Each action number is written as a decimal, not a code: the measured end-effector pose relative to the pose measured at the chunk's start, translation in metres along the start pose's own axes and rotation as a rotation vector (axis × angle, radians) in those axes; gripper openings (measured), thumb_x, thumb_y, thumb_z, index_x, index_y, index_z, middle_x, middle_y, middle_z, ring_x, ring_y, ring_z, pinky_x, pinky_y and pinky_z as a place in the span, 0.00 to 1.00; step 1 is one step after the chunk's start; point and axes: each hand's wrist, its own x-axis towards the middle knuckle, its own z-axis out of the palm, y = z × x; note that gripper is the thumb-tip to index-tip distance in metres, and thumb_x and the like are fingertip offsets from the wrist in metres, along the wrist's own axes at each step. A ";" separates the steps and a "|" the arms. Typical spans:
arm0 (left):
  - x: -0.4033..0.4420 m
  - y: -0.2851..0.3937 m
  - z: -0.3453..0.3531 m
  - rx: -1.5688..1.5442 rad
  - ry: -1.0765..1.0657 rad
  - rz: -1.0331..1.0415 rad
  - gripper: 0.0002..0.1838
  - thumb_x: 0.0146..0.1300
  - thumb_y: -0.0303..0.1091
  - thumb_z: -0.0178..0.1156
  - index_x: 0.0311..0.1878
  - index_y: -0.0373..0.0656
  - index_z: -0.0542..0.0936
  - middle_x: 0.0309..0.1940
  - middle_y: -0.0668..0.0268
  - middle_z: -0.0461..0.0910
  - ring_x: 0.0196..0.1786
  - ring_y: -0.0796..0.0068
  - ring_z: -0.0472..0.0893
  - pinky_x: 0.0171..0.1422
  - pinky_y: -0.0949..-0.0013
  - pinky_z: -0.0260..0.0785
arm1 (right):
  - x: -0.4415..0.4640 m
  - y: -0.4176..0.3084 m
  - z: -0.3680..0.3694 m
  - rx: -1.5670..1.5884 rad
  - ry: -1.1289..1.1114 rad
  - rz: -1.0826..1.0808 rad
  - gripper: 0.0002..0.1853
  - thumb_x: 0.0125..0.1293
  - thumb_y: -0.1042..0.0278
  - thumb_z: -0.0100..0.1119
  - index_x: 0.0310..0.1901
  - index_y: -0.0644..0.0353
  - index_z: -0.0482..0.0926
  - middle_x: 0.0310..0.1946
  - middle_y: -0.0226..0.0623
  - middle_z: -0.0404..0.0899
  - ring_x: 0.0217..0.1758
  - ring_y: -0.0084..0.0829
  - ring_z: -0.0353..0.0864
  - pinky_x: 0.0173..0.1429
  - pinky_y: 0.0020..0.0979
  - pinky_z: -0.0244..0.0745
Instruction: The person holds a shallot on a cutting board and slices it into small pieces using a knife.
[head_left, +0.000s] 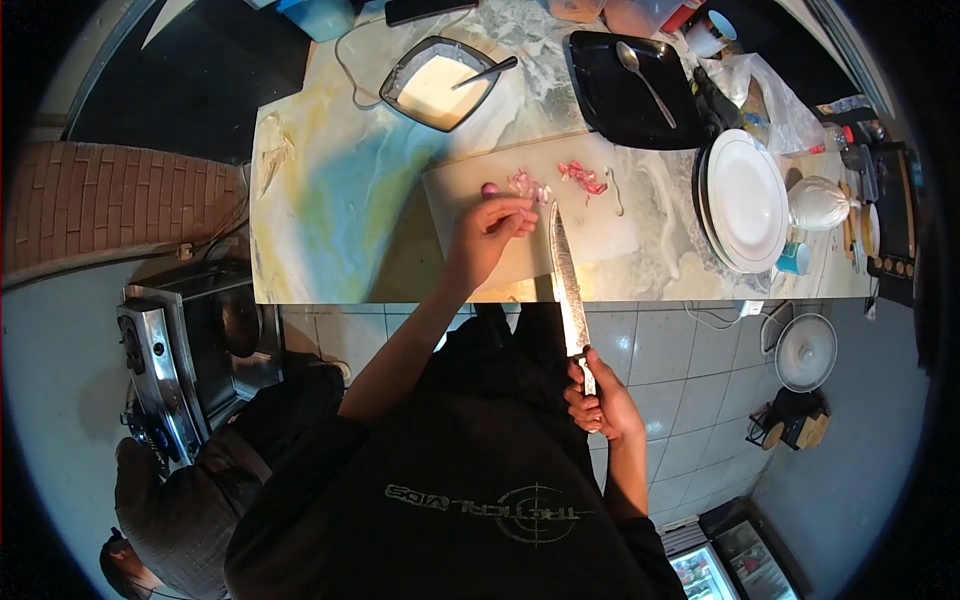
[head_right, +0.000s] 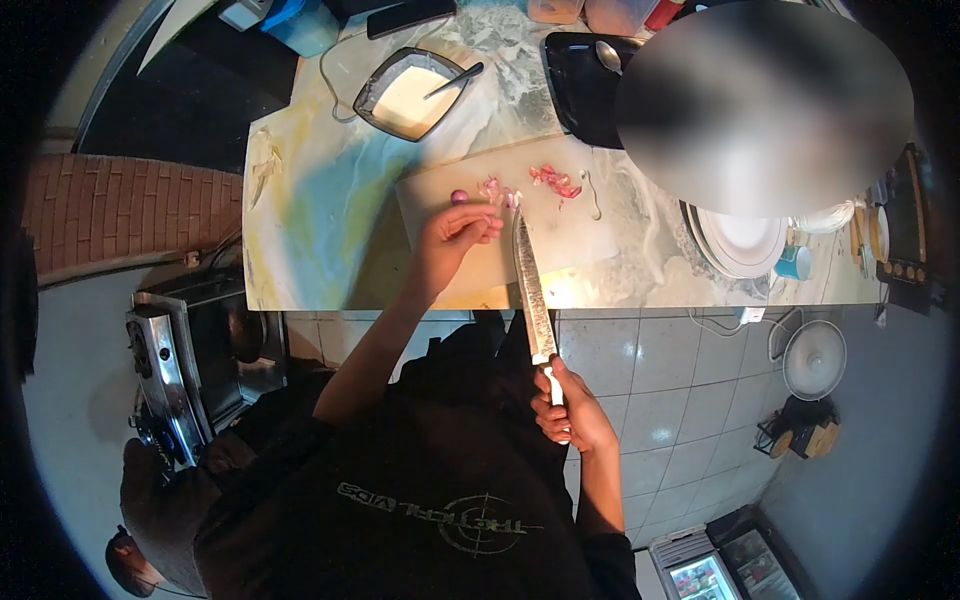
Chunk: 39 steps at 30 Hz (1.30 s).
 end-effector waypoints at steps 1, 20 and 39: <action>0.005 0.000 0.001 0.093 0.034 0.068 0.11 0.76 0.25 0.56 0.56 0.31 0.80 0.47 0.57 0.86 0.48 0.72 0.86 0.56 0.70 0.78 | 0.000 0.001 -0.001 0.006 0.003 -0.006 0.25 0.78 0.34 0.45 0.34 0.48 0.68 0.14 0.18 0.53 0.11 0.11 0.46 0.12 0.19 0.41; 0.015 0.017 -0.045 1.022 0.100 0.517 0.16 0.64 0.26 0.65 0.55 0.42 0.82 0.52 0.57 0.80 0.56 0.54 0.80 0.60 0.58 0.73 | 0.005 0.008 0.016 -0.410 0.407 -0.180 0.20 0.81 0.43 0.44 0.42 0.52 0.68 0.20 0.25 0.62 0.16 0.15 0.57 0.17 0.22 0.52; -0.041 -0.011 -0.022 0.944 0.323 0.497 0.17 0.58 0.29 0.73 0.51 0.45 0.82 0.48 0.62 0.78 0.56 0.57 0.76 0.63 0.57 0.69 | 0.082 0.007 0.022 -1.274 0.576 -0.653 0.13 0.81 0.62 0.48 0.46 0.67 0.70 0.24 0.63 0.78 0.32 0.68 0.78 0.31 0.58 0.68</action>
